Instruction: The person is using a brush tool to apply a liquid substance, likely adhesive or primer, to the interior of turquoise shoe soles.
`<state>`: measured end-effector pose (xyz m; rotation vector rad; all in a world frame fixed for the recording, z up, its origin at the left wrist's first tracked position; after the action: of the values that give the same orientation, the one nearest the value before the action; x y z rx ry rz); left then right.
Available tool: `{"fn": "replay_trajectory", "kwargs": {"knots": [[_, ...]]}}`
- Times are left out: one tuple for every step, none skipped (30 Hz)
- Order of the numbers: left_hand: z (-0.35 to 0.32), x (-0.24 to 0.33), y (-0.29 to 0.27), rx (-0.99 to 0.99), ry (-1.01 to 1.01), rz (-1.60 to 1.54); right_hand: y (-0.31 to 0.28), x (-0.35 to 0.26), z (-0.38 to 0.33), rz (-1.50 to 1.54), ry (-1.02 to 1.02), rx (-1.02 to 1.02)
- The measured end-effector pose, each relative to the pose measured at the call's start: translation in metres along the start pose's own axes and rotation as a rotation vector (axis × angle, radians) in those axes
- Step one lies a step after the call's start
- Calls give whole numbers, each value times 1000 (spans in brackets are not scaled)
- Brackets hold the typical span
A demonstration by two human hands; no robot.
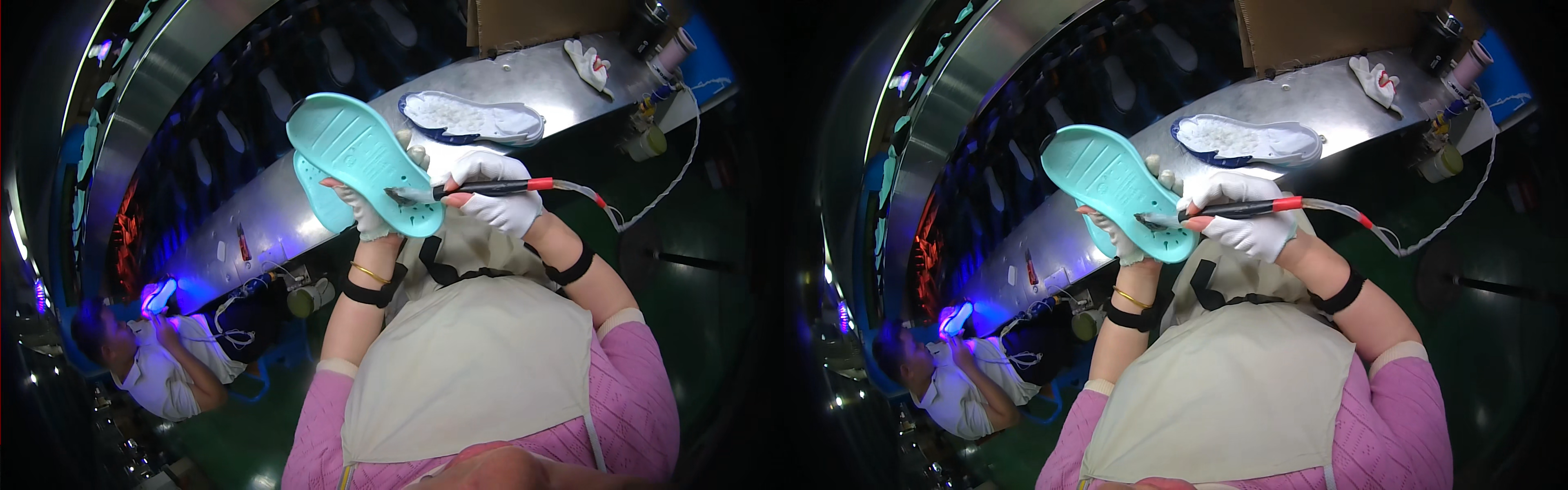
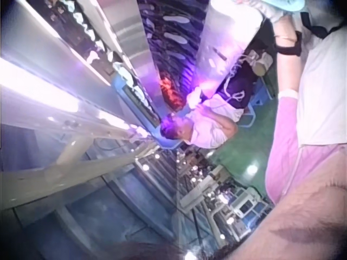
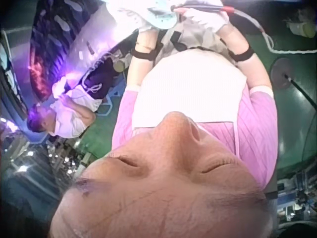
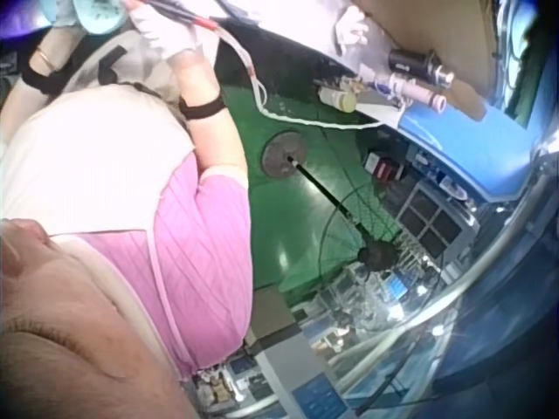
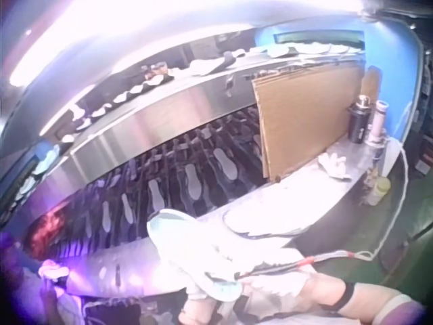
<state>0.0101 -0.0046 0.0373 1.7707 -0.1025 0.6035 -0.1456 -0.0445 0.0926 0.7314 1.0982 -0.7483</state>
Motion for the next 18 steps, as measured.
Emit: {"fn": "replay_trajectory", "kwargs": {"knots": [[1, 5, 0, 24, 26, 133, 0, 2, 0, 0, 1, -3], [4, 9, -3, 46, 22, 130, 3, 11, -3, 56, 90, -87], [6, 14, -1, 46, 23, 128, 6, 17, -6, 111, 180, -170], [5, 17, 6, -75, -33, 168, 10, 11, -3, 46, 62, -240], [4, 19, 13, -198, -89, 207, 8, 14, 0, 46, 65, -245], [4, 23, 18, -270, -86, 309, 8, 26, -1, 110, 262, -315], [2, 25, 22, -266, -82, 308, 11, 34, -3, 173, 460, -383], [-1, 23, 26, -256, -103, 459, 12, 18, 1, 38, 303, -407], [-3, 22, 25, -245, -124, 610, 11, 20, 1, 28, 360, -465], [-3, 20, 23, -295, -189, 600, 8, 18, 2, 57, 325, -489], [-1, 21, 23, -293, -184, 600, 7, 16, 2, 85, 291, -512], [0, 21, 23, -278, -228, 612, 7, 12, 6, 91, 214, -462], [0, 20, 22, -262, -272, 623, 8, 8, 8, 97, 138, -410], [-1, 21, 25, -249, -273, 659, 10, 0, 11, -18, -123, -385], [1, 22, 22, -246, -269, 658, 13, 1, 11, -17, -123, -389], [3, 22, 13, -205, -313, 704, 19, 2, 9, -93, -146, -420], [7, 21, 3, -163, -358, 753, 22, 4, 6, -167, -172, -447], [10, 21, -5, -240, -369, 737, 24, 11, 2, -181, -64, -502]]}}
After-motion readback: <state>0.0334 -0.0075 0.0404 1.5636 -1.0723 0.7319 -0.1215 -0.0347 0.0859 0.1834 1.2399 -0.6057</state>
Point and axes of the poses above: each hand's wrist, its own z-axis towards the middle knuckle, its own y-axis out of the palm, x = y × z, the point moved 5 cm from there along z, towards the middle knuckle, and after that the axes turned 13 degrees about x, right-handed, at the moved point
